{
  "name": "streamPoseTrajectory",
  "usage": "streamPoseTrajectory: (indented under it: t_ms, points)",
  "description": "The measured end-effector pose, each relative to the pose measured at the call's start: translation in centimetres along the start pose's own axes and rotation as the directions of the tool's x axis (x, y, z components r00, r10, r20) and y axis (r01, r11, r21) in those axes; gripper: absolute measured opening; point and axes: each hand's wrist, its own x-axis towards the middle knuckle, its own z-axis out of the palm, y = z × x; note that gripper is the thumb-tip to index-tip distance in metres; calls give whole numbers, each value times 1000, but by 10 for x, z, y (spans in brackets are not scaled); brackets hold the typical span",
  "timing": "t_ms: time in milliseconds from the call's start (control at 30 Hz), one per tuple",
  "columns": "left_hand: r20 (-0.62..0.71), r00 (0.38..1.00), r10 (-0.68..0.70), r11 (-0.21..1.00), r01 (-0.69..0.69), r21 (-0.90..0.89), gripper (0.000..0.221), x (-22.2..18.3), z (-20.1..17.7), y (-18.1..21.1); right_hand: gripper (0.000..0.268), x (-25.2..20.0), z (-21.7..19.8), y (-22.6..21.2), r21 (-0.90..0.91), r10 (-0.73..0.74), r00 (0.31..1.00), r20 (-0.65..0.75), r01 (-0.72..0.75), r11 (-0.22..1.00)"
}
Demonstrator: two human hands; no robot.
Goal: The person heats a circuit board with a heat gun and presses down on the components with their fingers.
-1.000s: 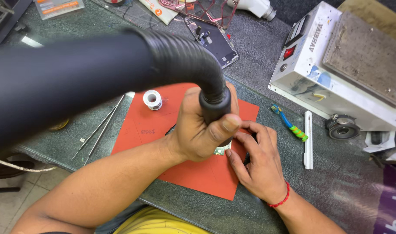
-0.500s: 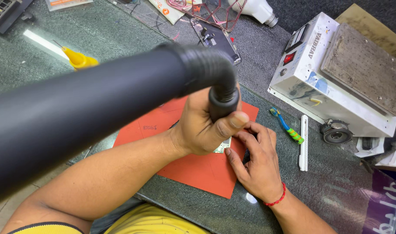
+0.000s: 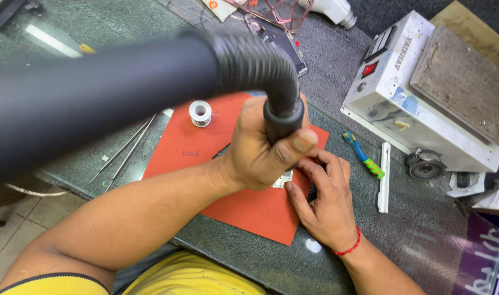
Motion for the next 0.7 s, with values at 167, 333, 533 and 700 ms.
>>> streamPoseTrajectory:
  t_ms: [167, 333, 533, 700]
  points:
    - [10, 999, -42, 999, 43, -24, 43, 0, 0, 1, 41, 0, 0, 1, 8, -15, 1000, -1, 15, 1000]
    - [2, 999, -42, 998, 42, -48, 43, 2, -1, 2, 40, -1, 1, 0, 0, -13, 1000, -4, 13, 1000]
    - [14, 999, 48, 996, -47, -71, 37, 0, 2, 4, 39, 0, 1, 1, 4, -28, 1000, -5, 28, 1000]
    - [37, 995, -94, 996, 94, -9, 33, -1, 3, 5, 40, 2, -1, -1, -13, -22, 1000, 13, 22, 1000]
